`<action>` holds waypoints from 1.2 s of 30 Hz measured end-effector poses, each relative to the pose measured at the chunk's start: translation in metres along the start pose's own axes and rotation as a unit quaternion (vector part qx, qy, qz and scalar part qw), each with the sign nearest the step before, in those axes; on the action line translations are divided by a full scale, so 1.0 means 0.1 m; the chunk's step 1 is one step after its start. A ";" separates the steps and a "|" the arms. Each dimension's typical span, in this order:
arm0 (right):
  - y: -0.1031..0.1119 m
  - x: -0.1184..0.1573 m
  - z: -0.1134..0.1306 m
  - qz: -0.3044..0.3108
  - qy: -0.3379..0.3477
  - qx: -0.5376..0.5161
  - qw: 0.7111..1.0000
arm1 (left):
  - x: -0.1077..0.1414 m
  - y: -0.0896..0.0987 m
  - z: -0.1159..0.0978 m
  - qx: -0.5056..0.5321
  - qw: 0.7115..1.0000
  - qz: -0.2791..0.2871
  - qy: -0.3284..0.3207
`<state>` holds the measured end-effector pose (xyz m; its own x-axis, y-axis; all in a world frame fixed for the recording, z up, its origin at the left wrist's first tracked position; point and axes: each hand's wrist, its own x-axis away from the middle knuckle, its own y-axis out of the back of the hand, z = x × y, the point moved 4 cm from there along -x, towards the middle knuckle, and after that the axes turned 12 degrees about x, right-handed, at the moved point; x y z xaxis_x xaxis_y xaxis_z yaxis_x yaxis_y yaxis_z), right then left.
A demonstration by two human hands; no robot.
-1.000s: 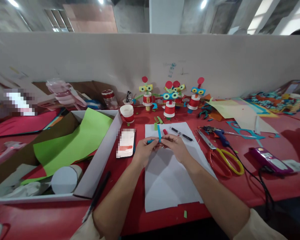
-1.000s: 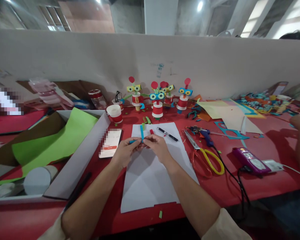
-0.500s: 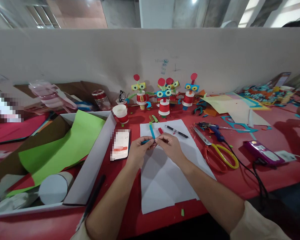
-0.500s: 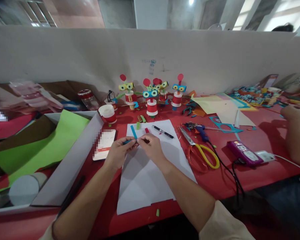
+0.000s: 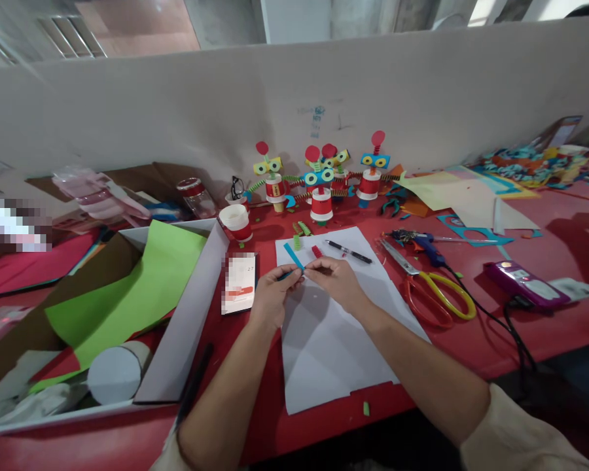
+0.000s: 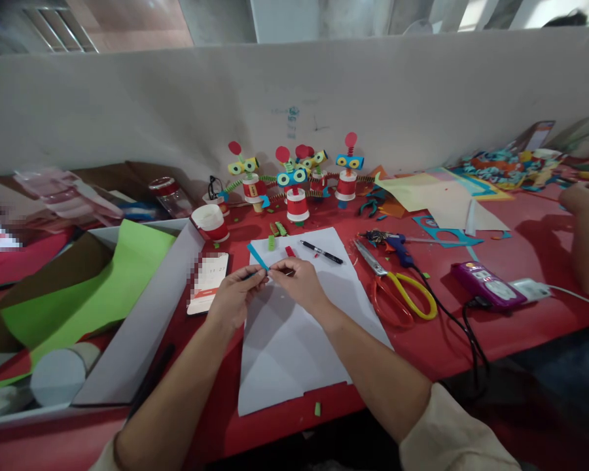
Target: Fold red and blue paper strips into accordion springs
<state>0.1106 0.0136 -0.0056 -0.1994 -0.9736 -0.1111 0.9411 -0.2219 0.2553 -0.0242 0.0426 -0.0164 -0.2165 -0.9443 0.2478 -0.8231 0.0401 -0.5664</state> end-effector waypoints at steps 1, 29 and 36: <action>-0.01 0.00 -0.01 -0.002 -0.006 -0.011 1.000 | 0.00 0.00 0.00 0.000 1.000 -0.003 -0.004; -0.05 0.07 0.01 -0.002 -0.074 -0.089 0.993 | 0.01 0.00 -0.03 0.003 0.999 0.019 -0.031; -0.12 0.10 0.00 -0.009 -0.123 -0.234 0.964 | 0.04 -0.01 0.08 0.077 0.997 -0.017 0.002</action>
<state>0.0974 0.0070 -0.0098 -0.2206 -0.9660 0.1352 0.9459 -0.2457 -0.2121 -0.0198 0.0363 -0.0207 -0.1923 -0.9431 0.2714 -0.7391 -0.0427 -0.6722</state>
